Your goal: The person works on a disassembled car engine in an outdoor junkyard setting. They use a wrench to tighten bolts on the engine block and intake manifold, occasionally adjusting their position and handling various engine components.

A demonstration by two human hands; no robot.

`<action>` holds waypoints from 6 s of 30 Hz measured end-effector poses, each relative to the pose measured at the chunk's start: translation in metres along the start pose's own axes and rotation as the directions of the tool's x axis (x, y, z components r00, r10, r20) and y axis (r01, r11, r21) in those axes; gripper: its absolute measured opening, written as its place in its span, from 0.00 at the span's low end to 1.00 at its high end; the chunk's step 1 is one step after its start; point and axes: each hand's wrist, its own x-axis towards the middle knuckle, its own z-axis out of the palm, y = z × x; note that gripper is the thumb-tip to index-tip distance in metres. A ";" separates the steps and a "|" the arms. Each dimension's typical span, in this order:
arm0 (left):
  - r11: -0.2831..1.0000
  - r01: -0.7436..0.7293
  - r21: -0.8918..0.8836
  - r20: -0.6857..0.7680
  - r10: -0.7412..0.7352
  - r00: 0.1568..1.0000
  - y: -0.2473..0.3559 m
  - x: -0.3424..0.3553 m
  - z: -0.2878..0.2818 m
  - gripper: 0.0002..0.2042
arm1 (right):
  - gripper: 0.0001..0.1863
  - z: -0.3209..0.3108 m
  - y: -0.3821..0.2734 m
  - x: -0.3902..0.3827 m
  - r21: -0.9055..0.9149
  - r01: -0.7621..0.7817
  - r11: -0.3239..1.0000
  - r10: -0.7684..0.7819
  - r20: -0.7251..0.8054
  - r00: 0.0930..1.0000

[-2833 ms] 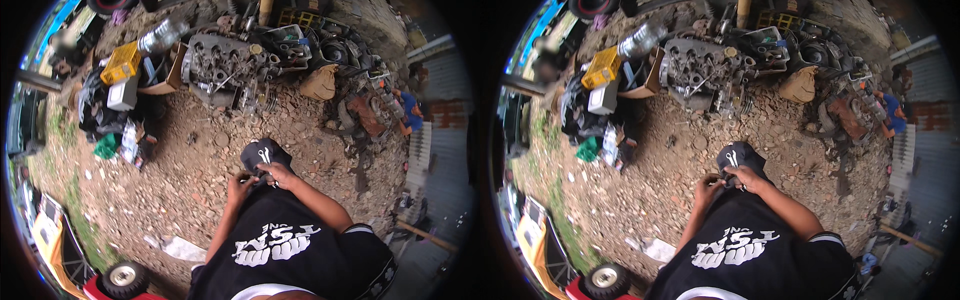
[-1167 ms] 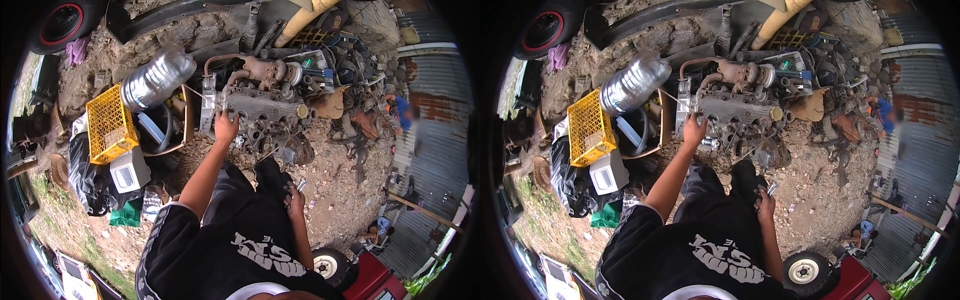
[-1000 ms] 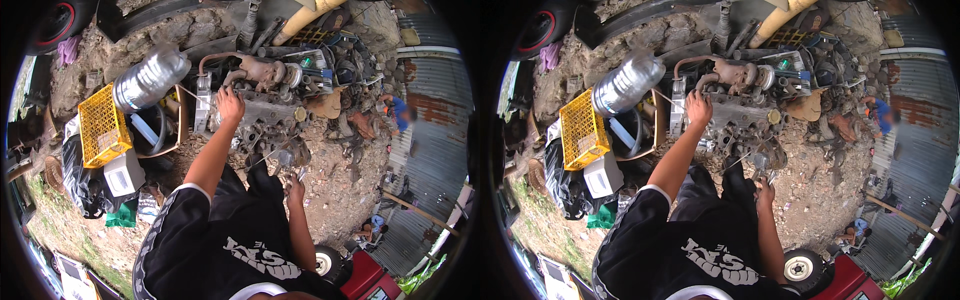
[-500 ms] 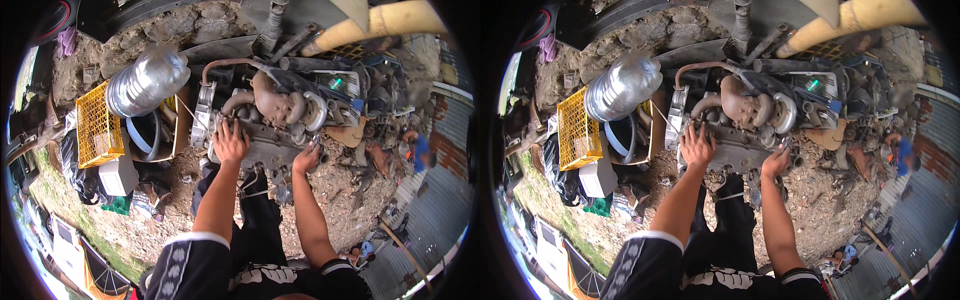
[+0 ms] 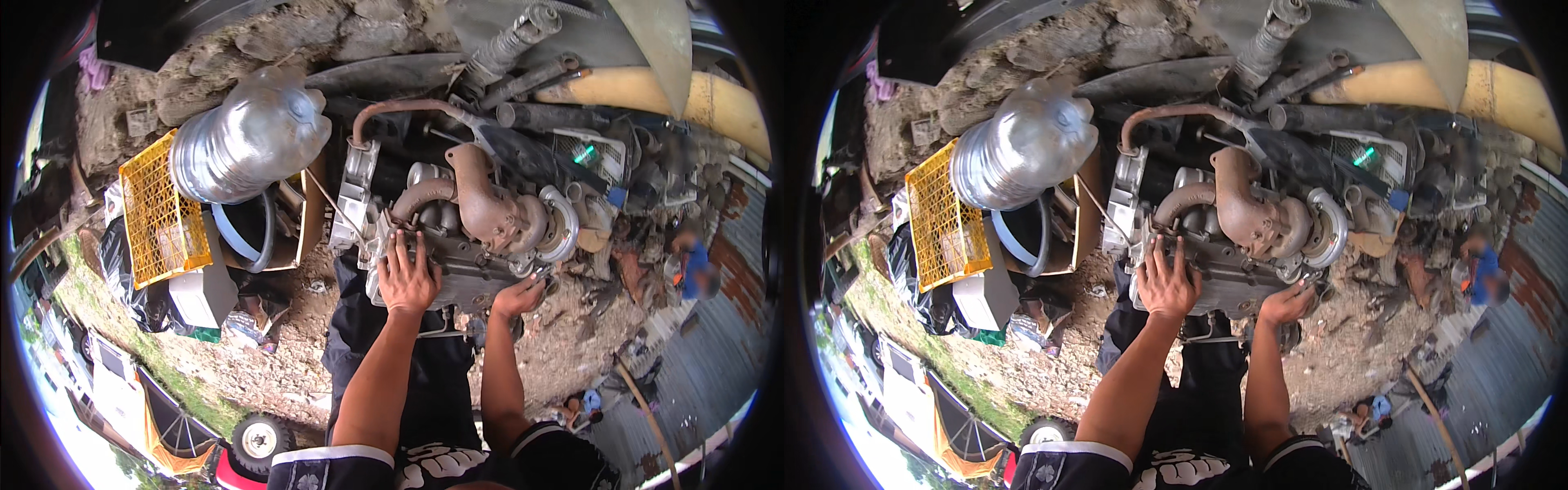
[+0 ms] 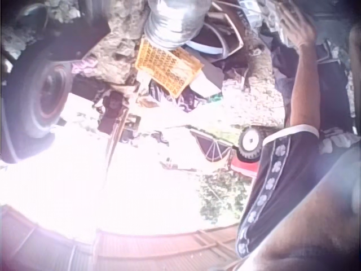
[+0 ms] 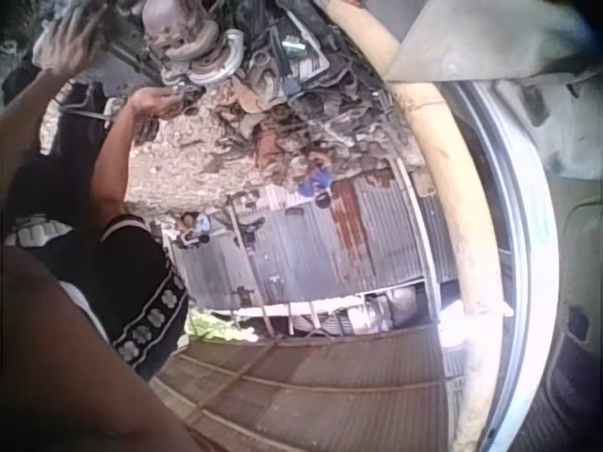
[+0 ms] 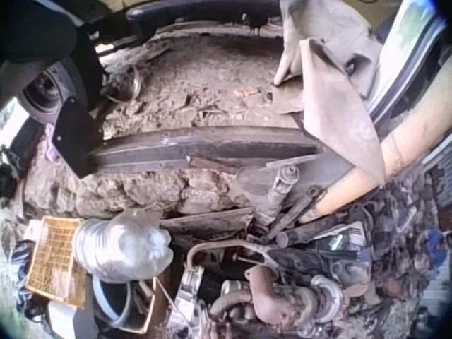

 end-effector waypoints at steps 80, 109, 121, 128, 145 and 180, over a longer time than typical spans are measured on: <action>0.961 -0.232 0.151 -0.281 0.267 0.922 0.026 0.009 0.009 0.21 | 0.12 -0.011 0.145 0.071 0.316 -0.500 0.806 0.371 0.387 0.844; 0.936 -0.250 -0.246 -0.106 0.230 0.967 -0.023 0.008 -0.015 0.18 | 0.27 0.006 0.180 0.076 0.457 -0.515 0.725 0.500 0.164 0.850; 0.920 -0.375 -0.112 -0.247 0.340 0.907 -0.035 0.005 -0.007 0.18 | 0.23 0.009 0.191 0.084 0.399 -0.508 0.763 0.471 0.195 0.860; 0.811 -0.327 -0.486 -0.246 0.232 0.941 -0.051 0.001 -0.022 0.19 | 0.28 0.004 0.174 0.079 -0.050 -0.110 0.993 0.107 -0.058 0.993; 0.856 -0.160 -0.491 -0.311 -0.001 0.950 -0.158 0.121 0.069 0.16 | 0.13 -0.022 -0.118 -0.089 0.231 0.372 0.899 -0.422 0.225 0.878; 0.929 -0.152 -0.339 -0.059 0.140 0.988 -0.171 0.136 0.081 0.20 | 0.10 -0.026 -0.114 -0.085 0.104 0.306 0.946 -0.324 0.335 0.885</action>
